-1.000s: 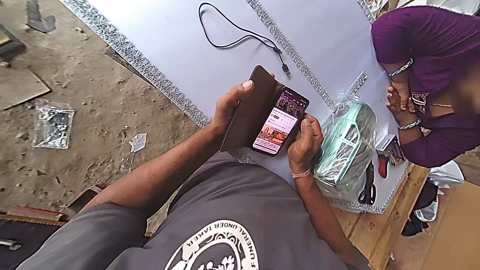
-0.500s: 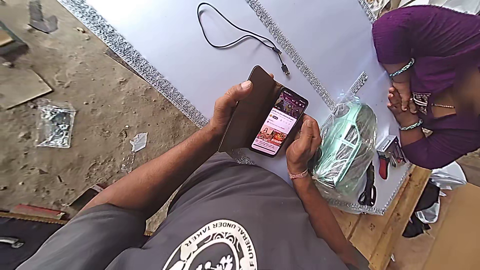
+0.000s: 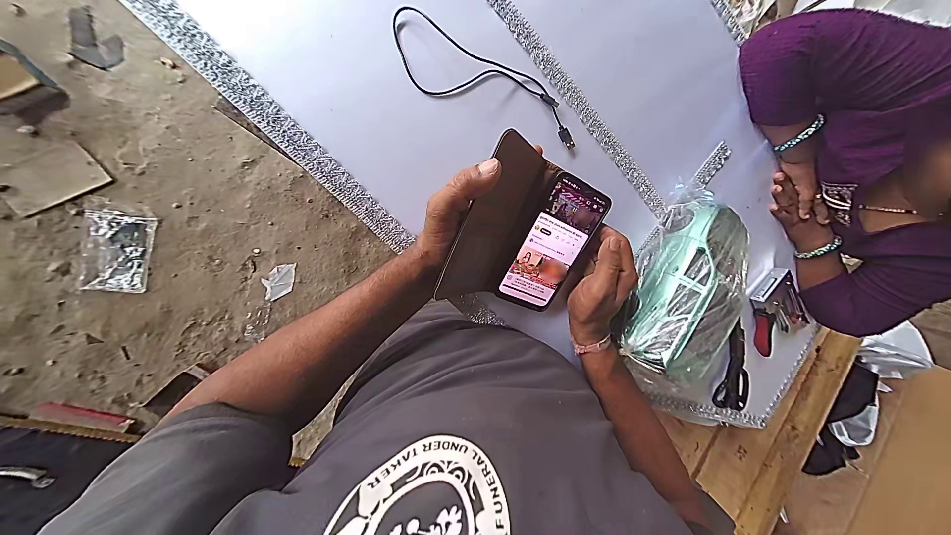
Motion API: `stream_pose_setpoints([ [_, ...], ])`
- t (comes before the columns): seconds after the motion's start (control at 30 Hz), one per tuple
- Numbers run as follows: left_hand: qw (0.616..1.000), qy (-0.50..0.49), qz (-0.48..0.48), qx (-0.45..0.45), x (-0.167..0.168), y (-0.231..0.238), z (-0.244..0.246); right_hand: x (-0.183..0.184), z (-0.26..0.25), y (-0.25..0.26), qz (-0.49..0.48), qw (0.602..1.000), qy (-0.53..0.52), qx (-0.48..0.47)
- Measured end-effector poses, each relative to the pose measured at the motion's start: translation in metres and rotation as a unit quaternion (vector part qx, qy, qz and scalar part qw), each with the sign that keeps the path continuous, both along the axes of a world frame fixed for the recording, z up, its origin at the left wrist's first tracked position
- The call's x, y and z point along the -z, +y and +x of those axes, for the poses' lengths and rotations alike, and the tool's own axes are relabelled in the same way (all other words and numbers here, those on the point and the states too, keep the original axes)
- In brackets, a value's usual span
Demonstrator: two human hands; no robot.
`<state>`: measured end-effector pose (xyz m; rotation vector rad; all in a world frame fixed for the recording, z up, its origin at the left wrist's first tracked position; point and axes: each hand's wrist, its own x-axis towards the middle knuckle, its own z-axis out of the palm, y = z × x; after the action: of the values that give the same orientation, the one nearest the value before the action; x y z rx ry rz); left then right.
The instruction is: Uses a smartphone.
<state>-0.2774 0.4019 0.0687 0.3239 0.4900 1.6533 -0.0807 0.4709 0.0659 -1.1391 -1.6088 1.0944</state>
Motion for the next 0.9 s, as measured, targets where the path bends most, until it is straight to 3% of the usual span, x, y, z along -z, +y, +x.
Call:
stream_pose_setpoints([
  [0.3, 1.0, -0.005, -0.002, 0.0, 0.001, 0.0, 0.0, -0.003, -0.001, -0.002, -0.003, 1.0, -0.017, -0.005],
  [0.43, 1.0, 0.01, -0.021, -0.003, -0.004, -0.001, 0.002, -0.016, -0.003, -0.005, 0.037, 0.994, -0.103, -0.02],
  [0.63, 1.0, 0.001, -0.003, 0.012, -0.001, 0.0, 0.001, -0.051, -0.016, 0.008, 0.217, 0.886, -0.406, -0.051],
  [0.77, 1.0, 0.006, -0.004, 0.005, -0.003, -0.001, 0.001, -0.04, -0.021, 0.003, 0.257, 0.848, -0.46, -0.048],
  [0.9, 1.0, 0.001, 0.002, 0.006, -0.003, 0.0, 0.001, -0.037, -0.014, -0.001, 0.27, 0.845, -0.459, -0.051],
])
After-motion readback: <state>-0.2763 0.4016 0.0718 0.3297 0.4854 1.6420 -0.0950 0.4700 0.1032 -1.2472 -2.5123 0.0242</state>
